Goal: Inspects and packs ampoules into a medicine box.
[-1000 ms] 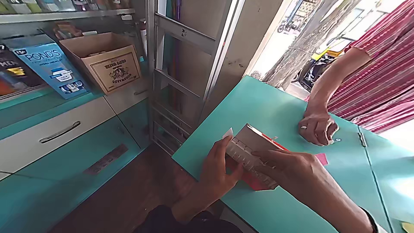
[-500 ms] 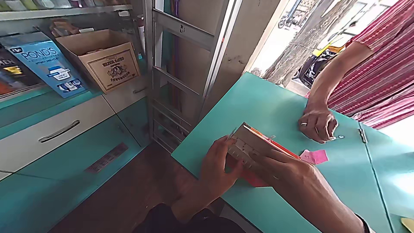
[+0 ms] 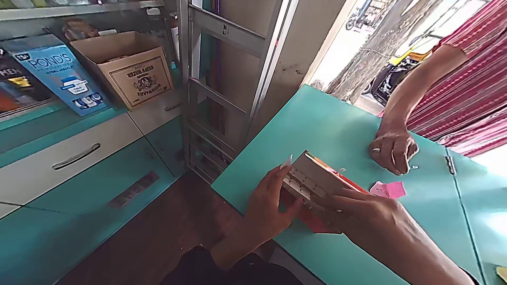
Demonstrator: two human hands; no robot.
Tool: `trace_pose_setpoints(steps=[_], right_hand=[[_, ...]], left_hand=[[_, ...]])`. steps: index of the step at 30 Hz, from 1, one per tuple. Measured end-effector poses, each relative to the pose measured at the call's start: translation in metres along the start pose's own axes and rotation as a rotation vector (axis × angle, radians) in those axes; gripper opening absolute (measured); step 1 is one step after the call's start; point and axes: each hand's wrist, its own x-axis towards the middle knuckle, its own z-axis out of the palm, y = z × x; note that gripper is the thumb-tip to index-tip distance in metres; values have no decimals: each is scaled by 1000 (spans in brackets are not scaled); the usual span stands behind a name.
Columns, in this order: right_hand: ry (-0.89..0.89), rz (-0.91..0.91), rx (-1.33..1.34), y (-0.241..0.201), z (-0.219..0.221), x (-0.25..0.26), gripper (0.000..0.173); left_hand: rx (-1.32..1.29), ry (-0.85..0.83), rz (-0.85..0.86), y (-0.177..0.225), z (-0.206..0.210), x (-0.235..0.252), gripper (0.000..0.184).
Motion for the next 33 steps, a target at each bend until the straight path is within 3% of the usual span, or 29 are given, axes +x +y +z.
trace_pose_setpoints(steps=[5,12,17,24,33], right_hand=[[-40,-102,-45,-9,-2,-6,29],[-61,-61,37,-6,-10,-1,31],[-52,57,-48,4,-6,12,22],[-88,44,-214,-3,4,20,3],[75,51,-162,-3,8,8,20]], left_hand=[[-33,-6,26,0,-2,-2,47],[-38,21,71,0,-2,-4,38],[-20,6,92,-1,-1,-3,36],[2,2,103,-1,-1,-3,33],[-3,8,81,0,-1,-4,36]])
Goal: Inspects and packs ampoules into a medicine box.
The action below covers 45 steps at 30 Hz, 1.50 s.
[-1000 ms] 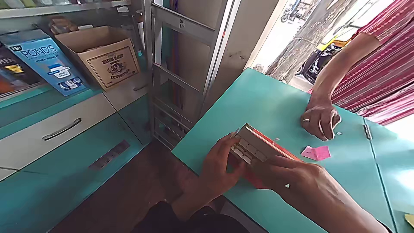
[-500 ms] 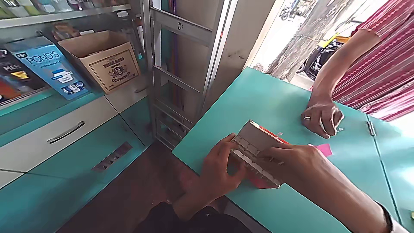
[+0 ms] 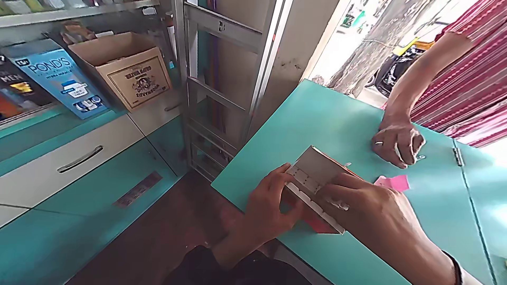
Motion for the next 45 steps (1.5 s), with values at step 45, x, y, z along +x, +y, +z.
trace_pose_setpoints(steps=[45], right_hand=[[-65,23,-141,-9,-10,-16,16]], left_hand=[[16,-86,-121,9,-3,9,50]])
